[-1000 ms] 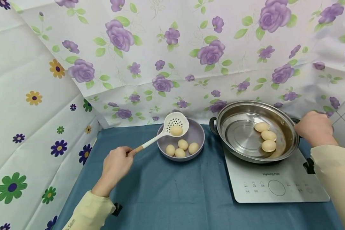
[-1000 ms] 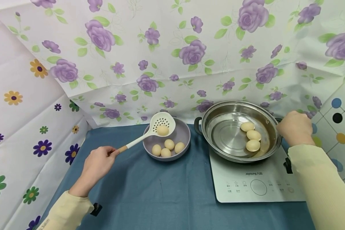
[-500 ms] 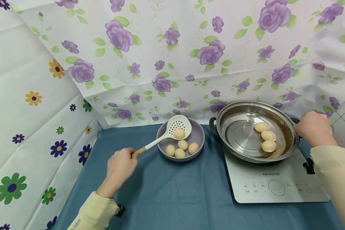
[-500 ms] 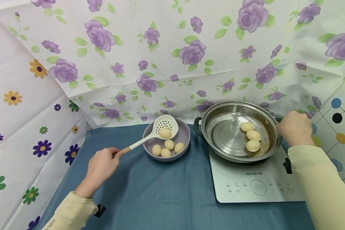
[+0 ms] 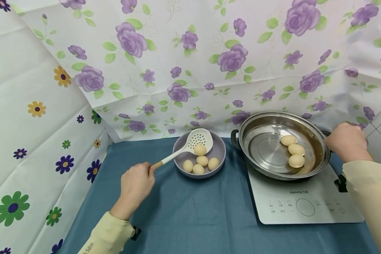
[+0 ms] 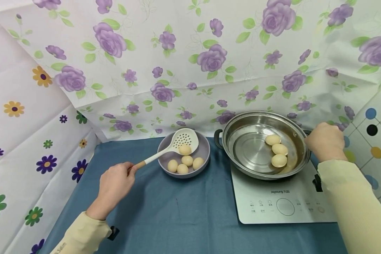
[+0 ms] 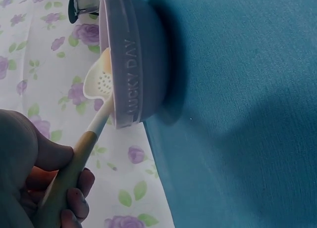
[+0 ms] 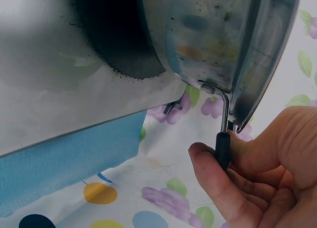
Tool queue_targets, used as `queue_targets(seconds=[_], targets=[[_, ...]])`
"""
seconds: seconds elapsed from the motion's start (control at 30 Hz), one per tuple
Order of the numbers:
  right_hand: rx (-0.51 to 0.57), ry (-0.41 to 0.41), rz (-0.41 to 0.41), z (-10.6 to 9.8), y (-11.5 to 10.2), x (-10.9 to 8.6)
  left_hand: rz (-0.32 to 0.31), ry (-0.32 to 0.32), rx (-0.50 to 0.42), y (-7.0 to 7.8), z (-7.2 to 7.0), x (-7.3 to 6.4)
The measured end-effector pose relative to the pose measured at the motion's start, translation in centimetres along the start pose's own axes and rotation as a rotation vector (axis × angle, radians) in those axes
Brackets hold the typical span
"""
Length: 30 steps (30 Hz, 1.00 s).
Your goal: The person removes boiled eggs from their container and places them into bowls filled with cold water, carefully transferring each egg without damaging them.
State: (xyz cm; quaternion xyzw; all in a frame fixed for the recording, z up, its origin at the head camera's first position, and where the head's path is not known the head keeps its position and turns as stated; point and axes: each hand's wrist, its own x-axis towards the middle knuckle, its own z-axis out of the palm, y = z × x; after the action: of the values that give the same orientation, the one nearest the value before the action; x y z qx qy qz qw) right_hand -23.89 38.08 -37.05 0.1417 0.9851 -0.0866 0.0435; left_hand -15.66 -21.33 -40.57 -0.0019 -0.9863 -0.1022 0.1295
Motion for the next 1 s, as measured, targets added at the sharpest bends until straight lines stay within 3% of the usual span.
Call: queue_targets(seconds=[0.27,0.7,1.0], targets=[[0.003,0.005,-0.011,0.01,0.03,-0.1,0.036,0.07,0.009,0.05,0.19,-0.16],[-0.001,0.019,-0.031,-0.03,0.04,-0.2,0.042,0.103,0.014,-0.24,0.16,-0.17],[0.013,0.024,-0.039,0.07,0.17,-0.05,0.068,0.156,0.006,-0.1,-0.77,0.37]])
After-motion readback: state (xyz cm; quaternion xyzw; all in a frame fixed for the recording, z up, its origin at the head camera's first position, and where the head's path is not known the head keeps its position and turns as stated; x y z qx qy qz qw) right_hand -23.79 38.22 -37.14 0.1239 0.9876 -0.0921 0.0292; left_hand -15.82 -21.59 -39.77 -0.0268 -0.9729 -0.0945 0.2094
